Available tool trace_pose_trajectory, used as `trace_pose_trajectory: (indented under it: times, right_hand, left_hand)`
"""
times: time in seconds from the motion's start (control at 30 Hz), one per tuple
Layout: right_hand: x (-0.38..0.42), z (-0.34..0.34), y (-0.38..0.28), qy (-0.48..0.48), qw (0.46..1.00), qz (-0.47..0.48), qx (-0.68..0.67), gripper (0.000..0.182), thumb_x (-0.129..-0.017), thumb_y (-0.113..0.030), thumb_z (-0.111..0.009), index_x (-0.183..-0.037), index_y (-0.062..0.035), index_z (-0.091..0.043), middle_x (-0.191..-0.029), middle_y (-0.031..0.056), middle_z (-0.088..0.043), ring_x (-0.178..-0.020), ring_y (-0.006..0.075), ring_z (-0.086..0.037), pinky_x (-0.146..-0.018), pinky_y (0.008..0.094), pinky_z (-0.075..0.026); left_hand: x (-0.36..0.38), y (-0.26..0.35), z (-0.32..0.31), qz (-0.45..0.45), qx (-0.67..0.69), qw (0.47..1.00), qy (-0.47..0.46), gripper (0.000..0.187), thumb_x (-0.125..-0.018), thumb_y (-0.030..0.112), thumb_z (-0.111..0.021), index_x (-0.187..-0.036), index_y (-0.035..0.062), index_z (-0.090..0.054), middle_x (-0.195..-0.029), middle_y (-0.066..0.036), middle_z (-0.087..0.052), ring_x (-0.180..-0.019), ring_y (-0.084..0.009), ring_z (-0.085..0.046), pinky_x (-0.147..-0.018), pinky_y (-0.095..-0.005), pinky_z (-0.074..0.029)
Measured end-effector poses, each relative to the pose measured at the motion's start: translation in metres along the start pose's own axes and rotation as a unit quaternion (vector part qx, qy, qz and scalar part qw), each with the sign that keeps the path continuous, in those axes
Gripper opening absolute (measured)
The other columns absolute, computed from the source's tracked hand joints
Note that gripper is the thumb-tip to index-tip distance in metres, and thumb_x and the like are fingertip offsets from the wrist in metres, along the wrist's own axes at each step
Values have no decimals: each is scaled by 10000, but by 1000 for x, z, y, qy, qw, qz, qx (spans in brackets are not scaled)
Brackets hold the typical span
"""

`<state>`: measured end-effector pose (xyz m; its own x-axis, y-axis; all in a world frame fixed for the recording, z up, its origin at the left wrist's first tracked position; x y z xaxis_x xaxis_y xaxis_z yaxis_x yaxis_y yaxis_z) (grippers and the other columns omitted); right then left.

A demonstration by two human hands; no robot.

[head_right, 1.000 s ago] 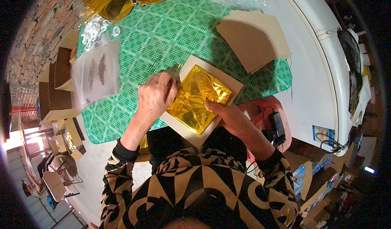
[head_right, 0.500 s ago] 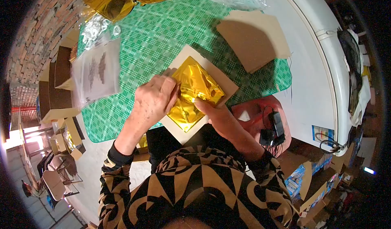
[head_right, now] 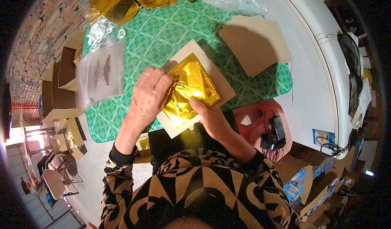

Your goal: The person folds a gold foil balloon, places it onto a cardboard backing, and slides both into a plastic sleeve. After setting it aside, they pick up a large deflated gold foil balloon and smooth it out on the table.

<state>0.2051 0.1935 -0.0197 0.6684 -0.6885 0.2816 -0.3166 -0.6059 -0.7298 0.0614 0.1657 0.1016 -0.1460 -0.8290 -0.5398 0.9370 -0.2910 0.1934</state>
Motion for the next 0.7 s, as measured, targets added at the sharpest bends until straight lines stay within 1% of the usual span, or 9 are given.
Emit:
trace_pose_trajectory:
  times: [0.03, 0.1, 0.23, 0.3, 0.33, 0.43, 0.53, 0.63, 0.7]
  right_hand:
    - [-1, -2, 2, 1, 1000, -10, -16, 456, -1077, -130, -595, -1509, -68, -463, -1402, 53, -575, -1244, 162, -603, -1068, 365, -517]
    - [-1, -8, 0, 2, 1000, 14, -25, 452, -1085, -132, -584, -1514, -67, -458, -1407, 53, -573, -1250, 166, -604, -1073, 363, -515]
    - [-2, -13, 2, -26, 999, 40, -25, 451, -1093, -128, -566, -1524, -65, -446, -1419, 60, -567, -1272, 176, -597, -1086, 370, -508]
    - [-5, -12, 1, -41, 998, 50, -29, 475, -1090, -81, -558, -1549, -79, -438, -1450, 59, -574, -1320, 179, -581, -1128, 391, -485]
    - [-6, -13, 0, -49, 997, 54, -31, 489, -1088, -58, -554, -1561, -86, -433, -1466, 58, -578, -1343, 180, -573, -1149, 401, -474]
    - [-6, -17, -4, -53, 995, 78, -19, 484, -1092, -63, -549, -1562, -89, -433, -1474, 59, -573, -1353, 181, -565, -1148, 407, -473]
    - [-7, -16, 3, -38, 996, 37, -74, 485, -1095, -70, -544, -1566, -92, -428, -1484, 60, -565, -1360, 186, -560, -1152, 420, -468]
    - [-8, -17, 5, -34, 996, 36, -75, 495, -1095, -79, -547, -1572, -97, -419, -1501, 63, -551, -1376, 196, -550, -1160, 437, -461]
    - [-7, -16, 1, -8, 996, 49, -70, 460, -1093, -104, -565, -1539, -83, -451, -1461, 58, -561, -1335, 186, -558, -1144, 407, -461]
  left_hand:
    - [1, 1, -2, -6, 1, 1000, -6, 326, -743, 40, -767, -1052, 47, -664, -956, -111, -631, -894, -320, -637, -795, -424, -545]
    - [2, 1, -7, -17, 4, 1000, -18, 327, -742, 43, -768, -1051, 47, -662, -960, -114, -631, -894, -326, -630, -799, -425, -540]
    - [-3, -5, 2, -8, 0, 1000, 13, 310, -747, 27, -778, -1030, 48, -652, -960, -120, -631, -889, -332, -622, -785, -431, -532]
    - [-4, -7, 4, -1, 8, 1000, 25, 308, -743, 17, -783, -1018, 49, -647, -958, -124, -631, -884, -335, -618, -776, -432, -526]
    - [-5, -7, 4, -10, 7, 1000, 25, 285, -763, 10, -785, -1004, 47, -639, -953, -119, -635, -878, -333, -614, -764, -431, -518]
    - [-4, -9, 0, 2, 30, 999, 20, 241, -818, 30, -786, -1007, 38, -636, -956, -113, -635, -869, -333, -609, -767, -429, -515]
    - [-3, -15, -3, 16, 53, 998, 15, 204, -871, 54, -782, -1010, 29, -634, -954, -107, -637, -859, -341, -608, -761, -428, -512]
    - [-1, -24, -5, 46, 80, 996, 1, 217, -887, 104, -792, -1035, 27, -653, -991, -128, -638, -905, -355, -599, -809, -410, -511]
    - [-3, -28, 9, 72, 94, 993, 27, 260, -917, 145, -783, -1108, 24, -654, -1074, -128, -648, -998, -319, -608, -863, -391, -505]
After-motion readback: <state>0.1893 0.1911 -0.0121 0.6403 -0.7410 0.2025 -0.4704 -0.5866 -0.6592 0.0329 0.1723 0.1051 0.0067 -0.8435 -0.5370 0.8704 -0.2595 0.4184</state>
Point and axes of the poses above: each hand's wrist, its own x-axis away from the middle knuckle, its own z-axis out of the back of the hand, y = z × x, the point moved 8 cm from there along -x, towards the middle knuckle
